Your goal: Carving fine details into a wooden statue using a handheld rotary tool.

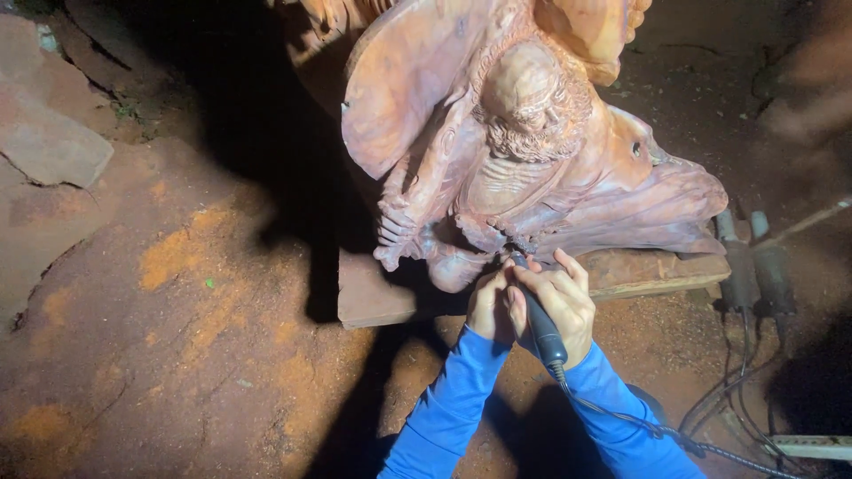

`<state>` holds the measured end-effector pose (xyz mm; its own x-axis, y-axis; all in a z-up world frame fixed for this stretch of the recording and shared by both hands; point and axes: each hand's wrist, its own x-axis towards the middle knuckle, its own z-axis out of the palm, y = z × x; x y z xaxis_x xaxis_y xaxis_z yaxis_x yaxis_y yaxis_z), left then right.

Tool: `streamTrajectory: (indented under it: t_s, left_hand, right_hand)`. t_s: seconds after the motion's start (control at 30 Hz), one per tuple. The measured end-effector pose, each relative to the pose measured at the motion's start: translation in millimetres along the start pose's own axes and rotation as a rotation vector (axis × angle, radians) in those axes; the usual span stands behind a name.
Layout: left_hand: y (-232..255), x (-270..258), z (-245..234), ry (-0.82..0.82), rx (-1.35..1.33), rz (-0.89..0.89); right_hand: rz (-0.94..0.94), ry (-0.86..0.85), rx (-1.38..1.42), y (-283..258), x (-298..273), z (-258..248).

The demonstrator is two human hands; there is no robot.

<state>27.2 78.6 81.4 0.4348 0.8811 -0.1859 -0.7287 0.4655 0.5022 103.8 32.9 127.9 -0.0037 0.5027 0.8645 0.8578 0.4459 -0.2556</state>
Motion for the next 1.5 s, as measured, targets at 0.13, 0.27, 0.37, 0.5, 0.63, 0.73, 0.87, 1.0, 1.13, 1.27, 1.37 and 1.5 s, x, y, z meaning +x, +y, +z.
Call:
streamTrajectory:
  t_s: [0.13,0.27,0.37,0.5,0.63,0.73,0.87,1.0,1.13,1.27,1.37,1.5]
  left_hand:
    - [14.3,-9.9,16.7,0.022,-0.029,-0.03]
    - [18.8,-12.7,20.0,-0.005,-0.003,0.005]
    - [20.4,-12.1,20.5,-0.014,0.01,0.013]
    - [15.3,-12.6,21.2,-0.051,0.019,0.058]
    - [17.6,-17.4,24.3,-0.058,0.055,0.085]
    - [11.2,-13.9,21.1,-0.057,0.077,0.11]
    - [6.4,-11.9,20.3,-0.054,0.095,0.134]
    - [6.8,-11.9,23.9,-0.039,0.067,0.132]
    - [3.3,-4.0,18.8,-0.028,0.035,0.131]
    - [-2.1,0.4,12.5,-0.015,-0.009,0.097]
    - [-6.2,2.5,7.1,-0.014,-0.029,0.068]
    - [-17.8,11.3,-4.2,0.02,-0.099,0.052]
  right_hand:
    - [0.005,-0.01,-0.023,-1.6,0.2,0.4]
    - [0.001,0.002,-0.022,0.9,-4.9,1.0]
    - [0.004,0.011,-0.013,2.7,-5.2,2.4]
    - [-0.02,0.016,-0.012,4.9,-8.0,-0.6]
    - [-0.016,0.029,0.006,7.7,-10.0,1.0]
    - [-0.019,0.037,0.021,11.6,-13.2,0.3]
    - [-0.02,0.037,0.034,16.0,-16.4,0.6]
    - [-0.02,0.048,0.052,15.6,-15.3,-2.9]
    - [-0.022,0.054,0.066,19.8,-14.3,3.3]
    - [-0.032,0.037,0.06,17.4,-9.2,1.8]
    - [-0.037,0.031,0.061,15.7,-8.7,0.1]
    - [-0.032,0.024,0.064,12.0,-3.4,2.6]
